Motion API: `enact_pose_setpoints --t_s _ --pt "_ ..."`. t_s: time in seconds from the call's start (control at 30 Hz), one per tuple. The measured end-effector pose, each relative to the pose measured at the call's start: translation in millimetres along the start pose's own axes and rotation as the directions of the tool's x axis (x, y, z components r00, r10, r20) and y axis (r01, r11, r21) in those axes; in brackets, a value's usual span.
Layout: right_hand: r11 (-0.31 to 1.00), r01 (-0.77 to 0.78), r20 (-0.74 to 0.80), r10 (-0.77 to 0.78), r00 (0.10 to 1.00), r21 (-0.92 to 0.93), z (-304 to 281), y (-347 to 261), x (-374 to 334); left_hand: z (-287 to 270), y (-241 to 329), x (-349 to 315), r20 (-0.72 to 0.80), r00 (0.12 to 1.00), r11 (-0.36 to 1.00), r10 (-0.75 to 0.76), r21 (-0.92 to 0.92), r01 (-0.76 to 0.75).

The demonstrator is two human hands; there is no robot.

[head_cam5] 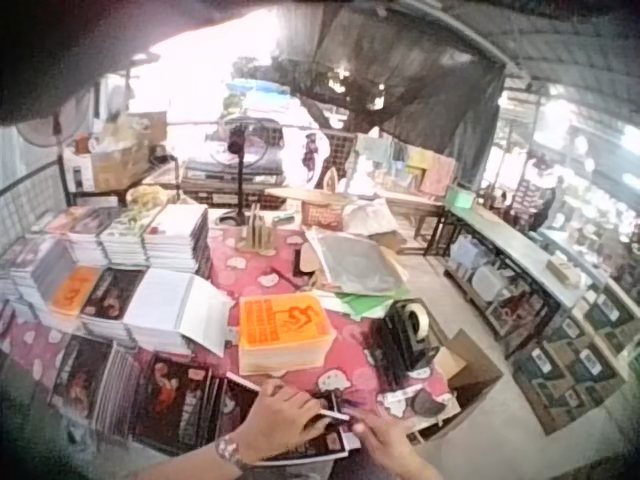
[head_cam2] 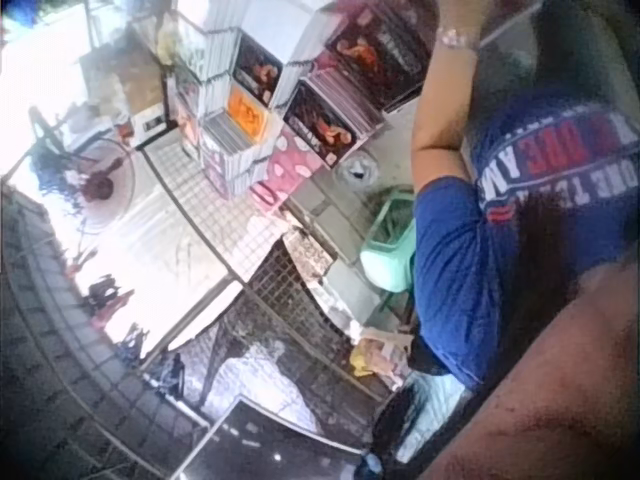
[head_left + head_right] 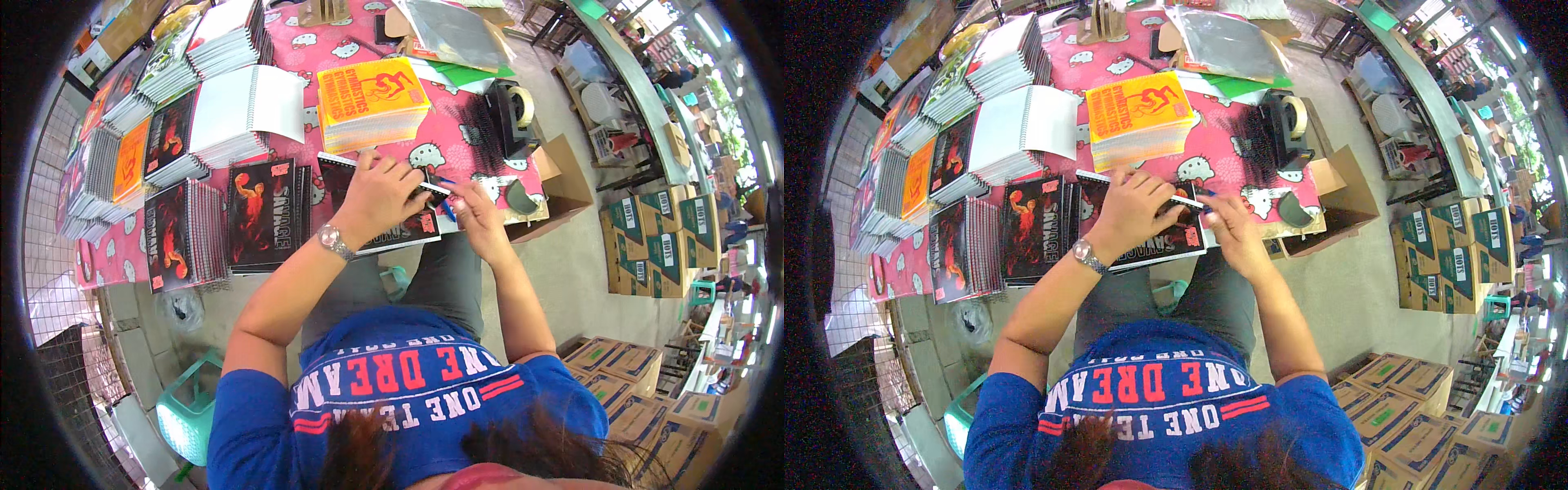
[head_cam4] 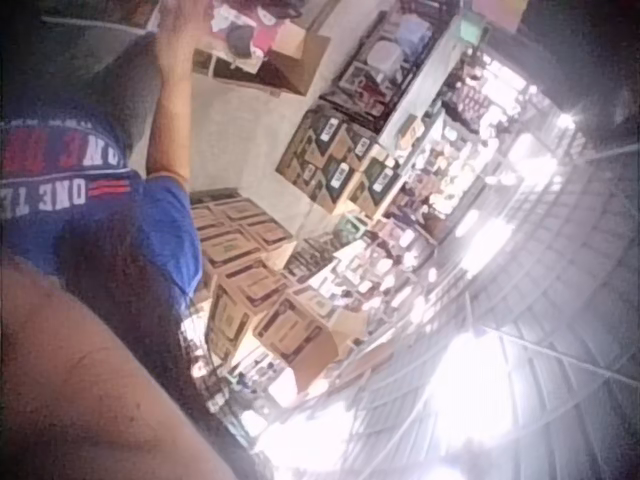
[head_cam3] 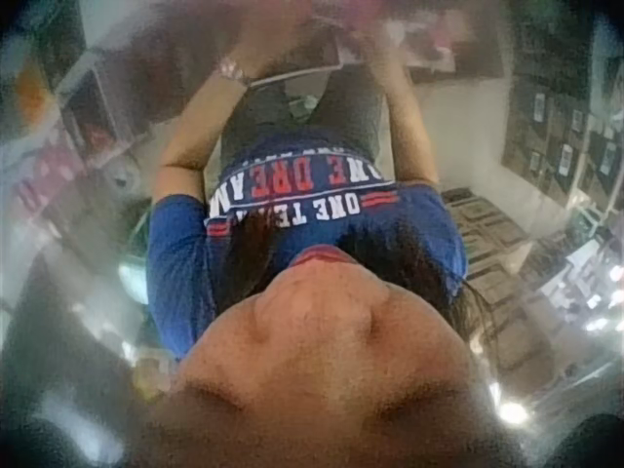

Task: The person uses pliers to cut wire spirals from notebooks and then removes the cut wire pieces by hand.

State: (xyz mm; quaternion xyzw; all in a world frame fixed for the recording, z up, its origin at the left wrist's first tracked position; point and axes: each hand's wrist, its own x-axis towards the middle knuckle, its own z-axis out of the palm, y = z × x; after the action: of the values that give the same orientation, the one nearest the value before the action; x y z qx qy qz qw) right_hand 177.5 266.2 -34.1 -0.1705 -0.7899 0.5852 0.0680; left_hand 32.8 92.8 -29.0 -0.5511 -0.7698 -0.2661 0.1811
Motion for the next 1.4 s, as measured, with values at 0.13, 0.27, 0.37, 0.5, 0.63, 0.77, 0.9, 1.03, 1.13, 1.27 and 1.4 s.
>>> enact_pose_setpoints --t_s 0.13,0.27,0.37,0.5,0.63,0.77,0.9,1.03,1.13,1.27,1.4 --pt "0.835 0.379 -0.076 -0.442 0.894 -0.400 -2 -24 2 9 13 5 0.094 0.988 0.991 0.123 0.045 -0.127" --pt "0.976 -0.023 -0.079 0.007 0.997 -0.217 -3 -35 0 10 15 9 0.182 0.981 0.998 0.062 0.007 -0.064" --pt "0.779 0.324 -0.103 -0.442 0.891 -0.537 -2 -28 -6 10 16 11 0.172 0.981 0.996 0.089 0.004 -0.091" --pt "0.882 0.196 -0.124 -0.273 0.954 -0.430 8 -43 -4 6 15 7 0.187 0.980 0.997 0.070 -0.026 -0.066" --pt "0.916 0.231 -0.022 -0.252 0.967 -0.328 6 -38 -1 5 12 3 0.192 0.978 0.997 0.080 -0.016 -0.079" --pt "0.841 -0.157 -0.484 -0.136 0.865 -0.517 -51 56 53 3 17 -3 0.205 0.979 0.999 0.012 0.029 -0.018" --pt "0.285 -0.674 -0.669 0.130 0.732 -0.682 -80 109 47 -4 22 -17 0.100 0.967 0.969 -0.234 0.105 0.224" --pt "0.500 -0.536 -0.528 0.172 0.832 -0.681 -106 123 53 -5 8 -18 0.133 0.968 0.971 -0.214 -0.075 0.225" --pt "0.990 0.017 -0.047 -0.011 0.999 0.142 -76 75 30 -11 -1 -25 0.190 0.971 0.981 -0.149 -0.094 0.169" --pt "0.764 -0.082 0.390 -0.232 0.891 0.640 -10 -7 0 -16 -2 -20 0.192 0.973 0.980 -0.130 -0.123 0.155" --pt "0.861 0.095 0.416 -0.334 0.846 0.499 -26 -8 11 -17 -6 -15 0.203 0.974 0.977 -0.097 -0.166 0.131"
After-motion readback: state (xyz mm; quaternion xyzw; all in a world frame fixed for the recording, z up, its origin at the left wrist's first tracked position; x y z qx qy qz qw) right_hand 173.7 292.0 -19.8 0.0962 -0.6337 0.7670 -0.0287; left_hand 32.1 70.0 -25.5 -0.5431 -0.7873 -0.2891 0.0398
